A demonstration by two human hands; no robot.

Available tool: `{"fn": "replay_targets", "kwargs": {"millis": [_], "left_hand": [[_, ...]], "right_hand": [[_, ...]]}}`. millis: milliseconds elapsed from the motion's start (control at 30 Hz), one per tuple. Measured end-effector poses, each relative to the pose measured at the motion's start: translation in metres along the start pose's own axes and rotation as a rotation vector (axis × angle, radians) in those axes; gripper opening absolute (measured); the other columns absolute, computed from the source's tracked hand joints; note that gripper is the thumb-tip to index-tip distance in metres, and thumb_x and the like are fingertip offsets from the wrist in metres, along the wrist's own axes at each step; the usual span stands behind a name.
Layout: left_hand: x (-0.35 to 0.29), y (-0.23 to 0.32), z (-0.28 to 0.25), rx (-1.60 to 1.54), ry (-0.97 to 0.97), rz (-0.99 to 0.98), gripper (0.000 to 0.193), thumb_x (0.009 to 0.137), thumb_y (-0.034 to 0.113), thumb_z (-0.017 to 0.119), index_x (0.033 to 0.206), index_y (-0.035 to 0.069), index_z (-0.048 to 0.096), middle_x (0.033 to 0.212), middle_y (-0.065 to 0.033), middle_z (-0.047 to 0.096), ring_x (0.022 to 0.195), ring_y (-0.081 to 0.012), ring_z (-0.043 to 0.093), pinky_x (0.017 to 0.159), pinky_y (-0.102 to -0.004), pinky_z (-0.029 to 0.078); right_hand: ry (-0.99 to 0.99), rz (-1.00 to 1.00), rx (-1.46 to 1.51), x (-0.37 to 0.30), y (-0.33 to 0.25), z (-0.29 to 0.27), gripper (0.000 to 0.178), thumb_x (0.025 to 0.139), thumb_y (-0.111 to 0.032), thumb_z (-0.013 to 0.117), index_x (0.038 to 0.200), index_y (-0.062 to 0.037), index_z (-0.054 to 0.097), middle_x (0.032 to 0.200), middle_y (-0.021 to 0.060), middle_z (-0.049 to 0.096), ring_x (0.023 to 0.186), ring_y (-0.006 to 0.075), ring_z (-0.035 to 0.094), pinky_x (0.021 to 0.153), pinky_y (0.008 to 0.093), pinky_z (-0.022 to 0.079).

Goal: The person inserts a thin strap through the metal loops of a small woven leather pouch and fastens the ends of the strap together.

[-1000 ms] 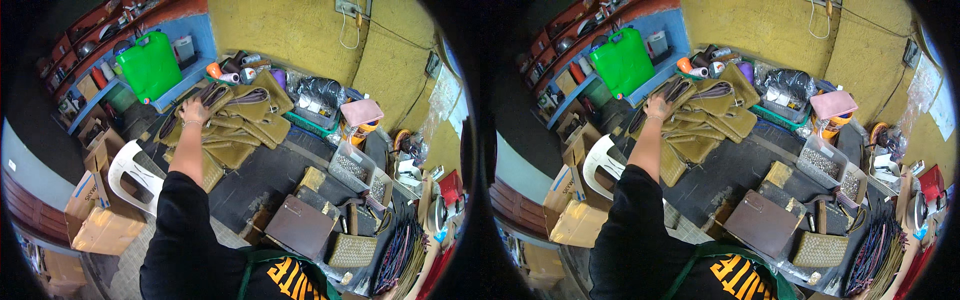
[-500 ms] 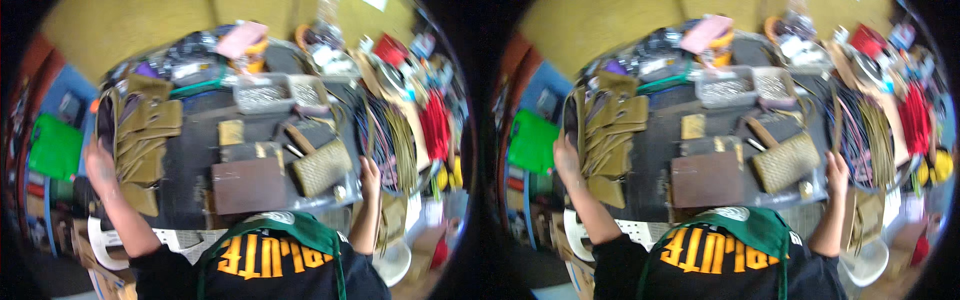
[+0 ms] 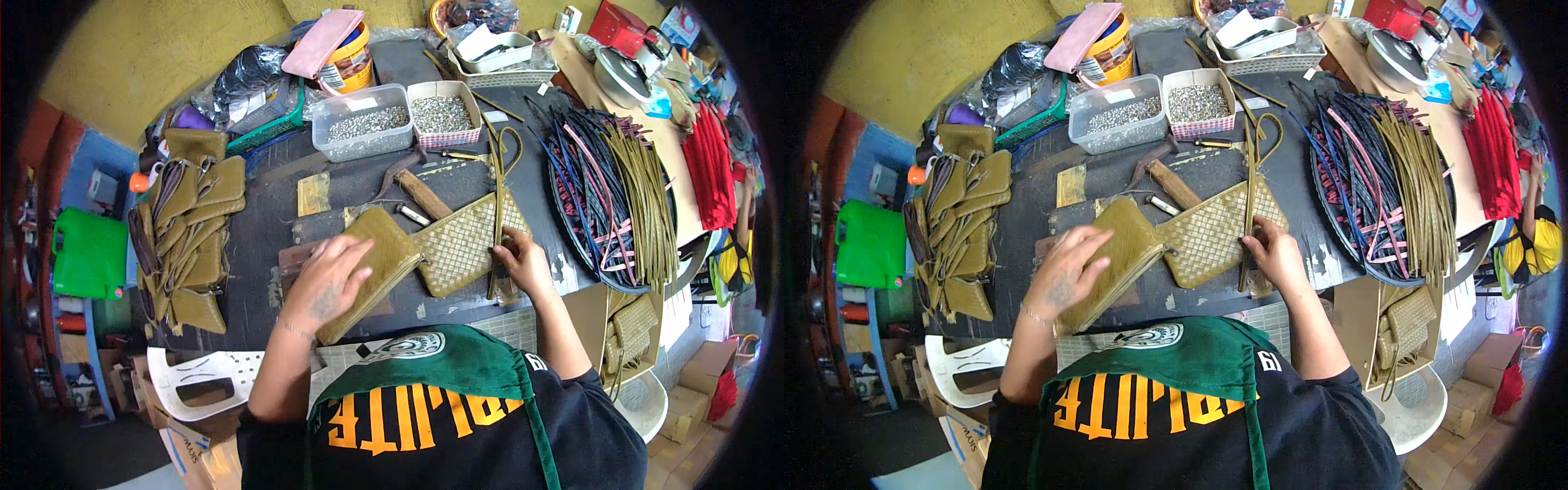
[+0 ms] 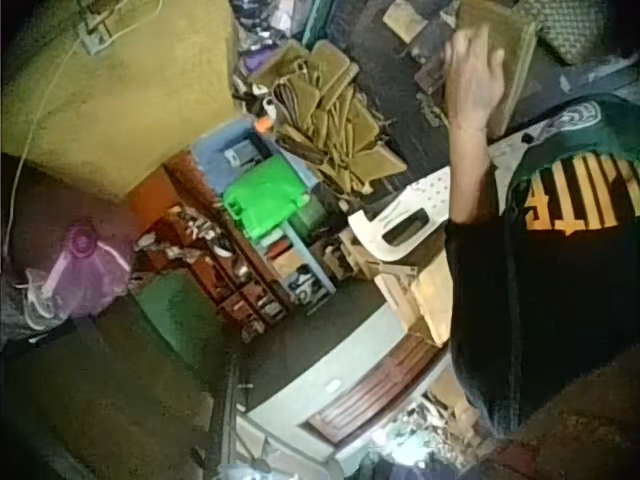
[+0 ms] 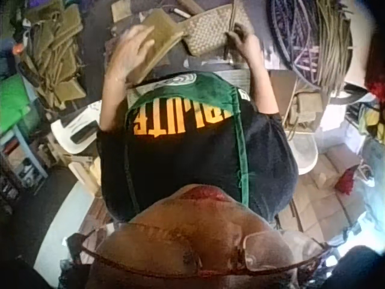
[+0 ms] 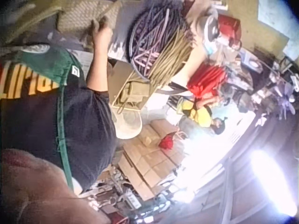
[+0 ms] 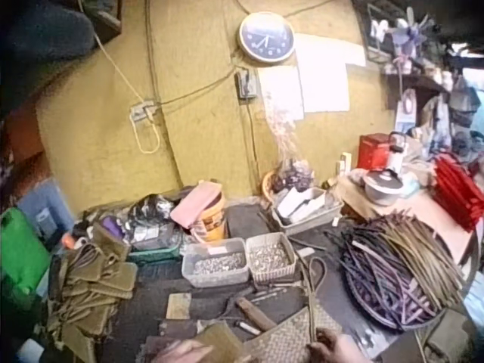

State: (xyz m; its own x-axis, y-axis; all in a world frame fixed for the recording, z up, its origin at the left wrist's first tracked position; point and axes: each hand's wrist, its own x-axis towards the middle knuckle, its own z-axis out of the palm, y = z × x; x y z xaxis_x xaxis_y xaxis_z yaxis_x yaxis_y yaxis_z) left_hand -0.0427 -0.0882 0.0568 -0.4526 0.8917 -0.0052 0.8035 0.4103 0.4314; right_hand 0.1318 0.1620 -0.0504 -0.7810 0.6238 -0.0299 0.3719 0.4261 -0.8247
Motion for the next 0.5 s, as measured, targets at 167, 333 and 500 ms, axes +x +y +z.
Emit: {"fn": "replay_targets", "kwargs": {"millis": [167, 333, 500], "left_hand": [[0.05, 0.002, 0.021, 0.245, -0.209, 0.171, 0.045, 0.071, 0.001, 0.043, 0.115, 0.013, 0.045, 0.128, -0.005, 0.033, 0.123, -0.0259, 0.022, 0.094, -0.0526, 0.024], [0.082, -0.008, 0.023, 0.233, -0.517, 0.169, 0.034, 0.073, 0.014, 0.048, 0.107, 0.014, 0.049, 0.117, -0.0047, 0.04, 0.117, -0.0245, 0.029, 0.092, -0.0572, 0.02], [0.077, -0.03, 0.011, 0.176, -0.411, 0.285, 0.027, 0.077, 0.028, 0.049, 0.1, 0.015, 0.053, 0.093, -0.0047, 0.048, 0.101, -0.0231, 0.041, 0.086, -0.0513, 0.028]], "right_hand": [[0.147, -0.296, -0.161, 0.013, -0.026, -0.009, 0.024, 0.069, -0.009, 0.06, 0.09, -0.0001, 0.055, 0.078, 0.0144, 0.053, 0.074, 0.0293, 0.051, 0.068, 0.035, 0.041], [-0.142, -0.689, -0.186, 0.006, -0.075, 0.041, 0.027, 0.067, -0.013, 0.062, 0.09, -0.0022, 0.055, 0.082, 0.0133, 0.053, 0.079, 0.0307, 0.05, 0.07, 0.038, 0.041], [-0.061, -0.594, -0.22, 0.01, -0.066, 0.09, 0.02, 0.069, -0.014, 0.059, 0.084, -0.0034, 0.053, 0.078, 0.013, 0.054, 0.077, 0.0317, 0.05, 0.07, 0.0377, 0.041]]}}
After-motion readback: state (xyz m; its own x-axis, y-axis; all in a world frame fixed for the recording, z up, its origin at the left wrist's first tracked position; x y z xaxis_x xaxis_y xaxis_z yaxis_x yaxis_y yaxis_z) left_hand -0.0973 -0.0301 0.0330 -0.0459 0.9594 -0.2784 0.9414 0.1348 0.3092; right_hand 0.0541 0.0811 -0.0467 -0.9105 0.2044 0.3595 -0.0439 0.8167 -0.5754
